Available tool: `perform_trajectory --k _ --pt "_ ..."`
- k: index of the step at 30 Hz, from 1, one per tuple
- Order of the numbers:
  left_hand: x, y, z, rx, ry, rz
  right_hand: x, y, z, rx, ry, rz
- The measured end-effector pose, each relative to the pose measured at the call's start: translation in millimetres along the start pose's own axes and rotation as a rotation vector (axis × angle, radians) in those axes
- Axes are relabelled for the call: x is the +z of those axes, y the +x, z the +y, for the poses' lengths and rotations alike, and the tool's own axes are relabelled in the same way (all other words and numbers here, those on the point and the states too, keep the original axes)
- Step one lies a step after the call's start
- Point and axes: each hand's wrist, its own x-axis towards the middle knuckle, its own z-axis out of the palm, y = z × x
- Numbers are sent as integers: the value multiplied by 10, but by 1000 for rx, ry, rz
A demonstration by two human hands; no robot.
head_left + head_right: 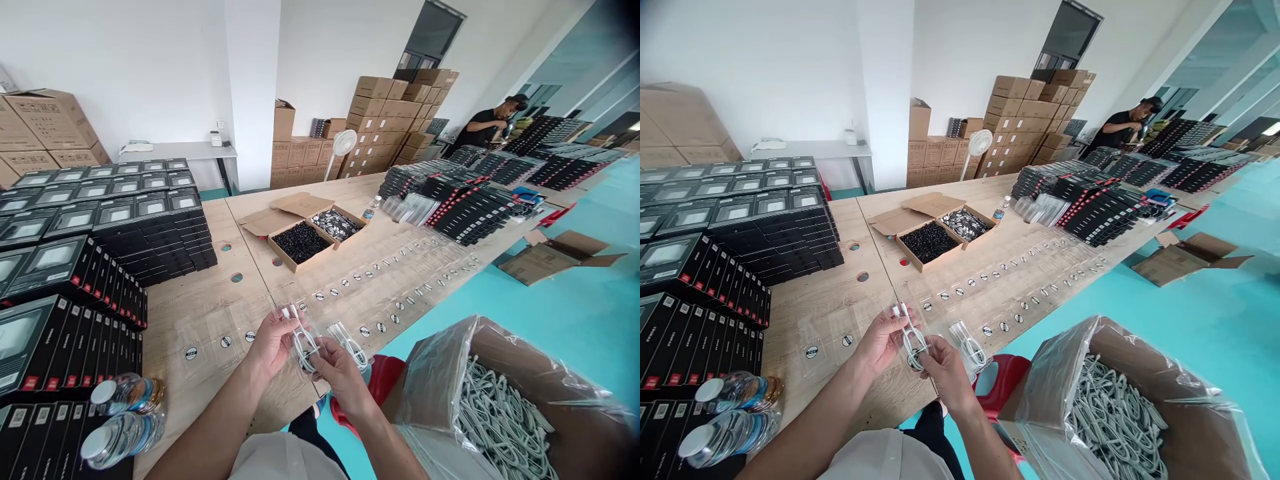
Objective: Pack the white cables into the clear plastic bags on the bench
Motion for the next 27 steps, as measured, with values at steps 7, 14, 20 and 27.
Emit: perform_trajectory --k 7,14,20,27 --pt "-71 -20 -46 -14 -1 50 -39 17 -166 -279 -697 319" --pt "-6 -89 -222 -27 -34 57 117 48 -263 -397 -1221 326" --pt "-83 -48 -239 -75 -161 74 111 71 -236 -430 -1150 268" --pt "-117 -32 -218 -77 -183 123 35 26 -215 -431 -778 278"
